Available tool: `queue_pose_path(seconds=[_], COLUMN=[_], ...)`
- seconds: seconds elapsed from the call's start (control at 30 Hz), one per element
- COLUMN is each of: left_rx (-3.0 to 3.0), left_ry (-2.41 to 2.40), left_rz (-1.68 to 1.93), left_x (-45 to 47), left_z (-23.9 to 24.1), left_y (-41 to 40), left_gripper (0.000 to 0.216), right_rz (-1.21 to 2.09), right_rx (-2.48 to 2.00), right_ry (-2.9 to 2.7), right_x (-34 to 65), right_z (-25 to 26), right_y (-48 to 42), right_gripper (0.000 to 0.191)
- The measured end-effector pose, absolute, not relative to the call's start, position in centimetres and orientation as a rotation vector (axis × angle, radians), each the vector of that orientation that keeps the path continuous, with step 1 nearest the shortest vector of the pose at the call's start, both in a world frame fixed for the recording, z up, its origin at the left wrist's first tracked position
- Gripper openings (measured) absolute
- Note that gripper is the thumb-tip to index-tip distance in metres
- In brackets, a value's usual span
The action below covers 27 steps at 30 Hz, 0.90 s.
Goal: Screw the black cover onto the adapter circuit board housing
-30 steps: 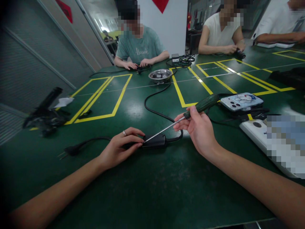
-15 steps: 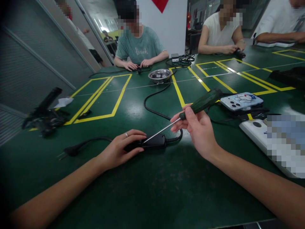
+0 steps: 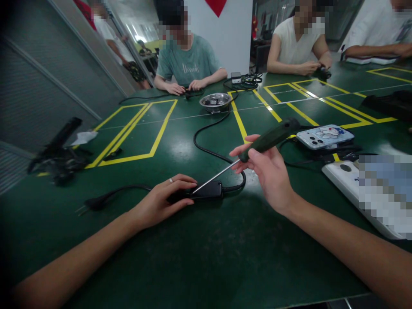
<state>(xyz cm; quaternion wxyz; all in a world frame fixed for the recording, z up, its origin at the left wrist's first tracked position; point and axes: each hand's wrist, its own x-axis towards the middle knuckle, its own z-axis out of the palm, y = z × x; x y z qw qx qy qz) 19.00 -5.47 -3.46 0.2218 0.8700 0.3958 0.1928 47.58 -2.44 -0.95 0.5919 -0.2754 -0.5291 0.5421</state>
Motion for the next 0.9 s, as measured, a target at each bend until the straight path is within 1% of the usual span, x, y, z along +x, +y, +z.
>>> queue_pose_path(seconds=[0.1, 0.27, 0.43, 0.67, 0.77, 0.9], left_rx=[2.396, 2.394, 2.394, 2.396, 2.4, 2.403], left_ry=[1.084, 1.075, 1.09, 1.086, 1.096, 1.091], left_rz=[0.548, 0.512, 0.481, 0.479, 0.501, 0.535], left_x=[18.9, 19.1, 19.2, 19.1, 19.0, 18.9], left_z=[-3.7, -3.1, -2.5, -2.6, -3.1, -3.6], left_y=[-5.4, -5.5, -5.5, -5.5, -5.5, -5.4], left_gripper=[0.033, 0.033, 0.034, 0.034, 0.036, 0.036], right_rz=[1.252, 1.094, 1.135, 1.304, 1.312, 1.19], right_rx=[-0.644, -0.777, -0.738, -0.606, -0.59, -0.705], right_ry=[-1.245, -1.283, -1.259, -1.199, -1.187, -1.234], right_x=[47.7, 47.8, 47.4, 47.6, 47.7, 47.5], right_z=[-1.0, -0.9, -1.0, -1.1, -1.0, -0.8], right_y=[-2.6, -2.3, -2.2, -2.4, -2.5, -2.5], right_gripper=[0.026, 0.009, 0.007, 0.026, 0.029, 0.015])
